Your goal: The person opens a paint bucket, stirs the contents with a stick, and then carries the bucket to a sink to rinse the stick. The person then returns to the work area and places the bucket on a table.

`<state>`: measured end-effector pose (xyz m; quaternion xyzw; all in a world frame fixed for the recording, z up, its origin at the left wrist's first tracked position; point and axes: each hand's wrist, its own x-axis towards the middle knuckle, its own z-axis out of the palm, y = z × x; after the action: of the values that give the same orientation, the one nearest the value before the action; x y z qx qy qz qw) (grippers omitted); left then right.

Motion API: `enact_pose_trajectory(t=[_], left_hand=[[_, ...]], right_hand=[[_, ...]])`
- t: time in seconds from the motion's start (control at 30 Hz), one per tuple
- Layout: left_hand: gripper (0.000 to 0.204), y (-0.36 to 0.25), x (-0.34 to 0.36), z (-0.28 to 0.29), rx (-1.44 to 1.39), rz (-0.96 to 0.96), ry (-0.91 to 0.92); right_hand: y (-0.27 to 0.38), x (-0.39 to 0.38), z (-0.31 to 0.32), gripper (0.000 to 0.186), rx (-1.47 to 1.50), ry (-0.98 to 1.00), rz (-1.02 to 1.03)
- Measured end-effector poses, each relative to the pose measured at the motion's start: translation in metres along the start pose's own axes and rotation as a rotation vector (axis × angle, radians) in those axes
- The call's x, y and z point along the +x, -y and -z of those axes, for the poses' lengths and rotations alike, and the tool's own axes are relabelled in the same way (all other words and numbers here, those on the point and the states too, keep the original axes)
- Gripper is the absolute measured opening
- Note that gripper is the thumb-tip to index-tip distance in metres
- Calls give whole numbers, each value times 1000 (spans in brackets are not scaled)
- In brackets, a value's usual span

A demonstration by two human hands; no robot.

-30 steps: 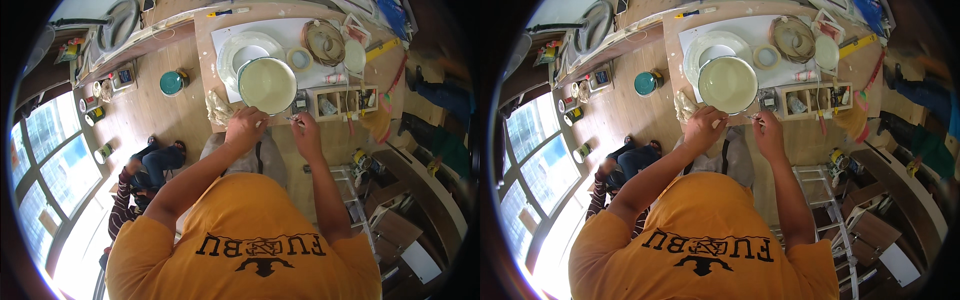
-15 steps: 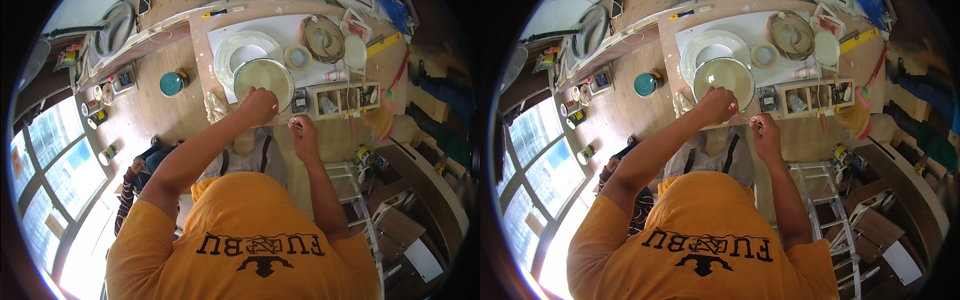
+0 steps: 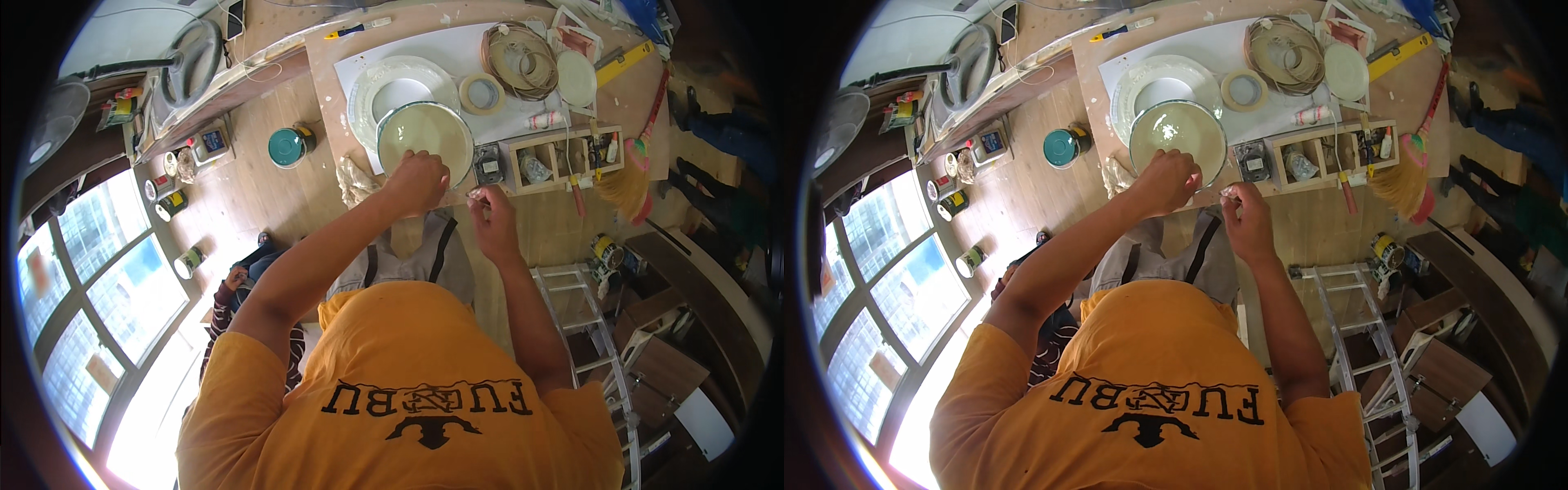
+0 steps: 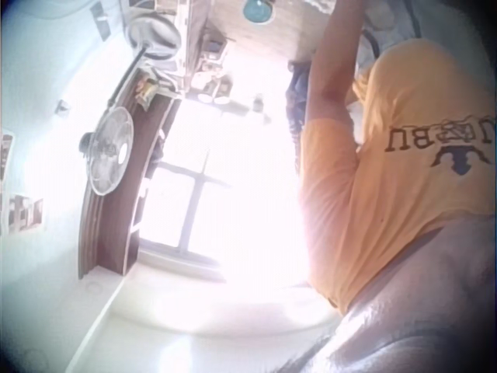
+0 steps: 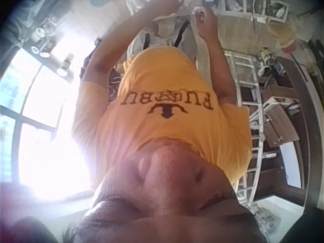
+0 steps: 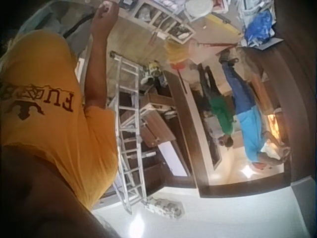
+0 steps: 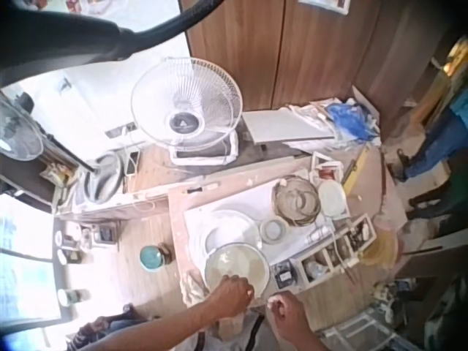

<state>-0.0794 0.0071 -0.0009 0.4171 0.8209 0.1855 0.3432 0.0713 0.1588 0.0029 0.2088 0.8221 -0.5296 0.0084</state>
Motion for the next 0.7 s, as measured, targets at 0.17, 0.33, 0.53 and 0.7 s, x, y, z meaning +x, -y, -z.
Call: enact_pose_trajectory(t=[0.17,0.33,0.53,0.7], left_hand=[[10,5,-3,-2,-28,-7,-6],[11,16,3,11,-140,21,131],[11,9,15,21,-44,-3,269],[13,10,18,19,8,-78,297]], right_hand=[[10,6,10,11,-75,31,50],[9,2,9,11,-46,27,43],[7,-13,7,13,-40,19,16],[6,-20,6,13,-33,6,-7]])
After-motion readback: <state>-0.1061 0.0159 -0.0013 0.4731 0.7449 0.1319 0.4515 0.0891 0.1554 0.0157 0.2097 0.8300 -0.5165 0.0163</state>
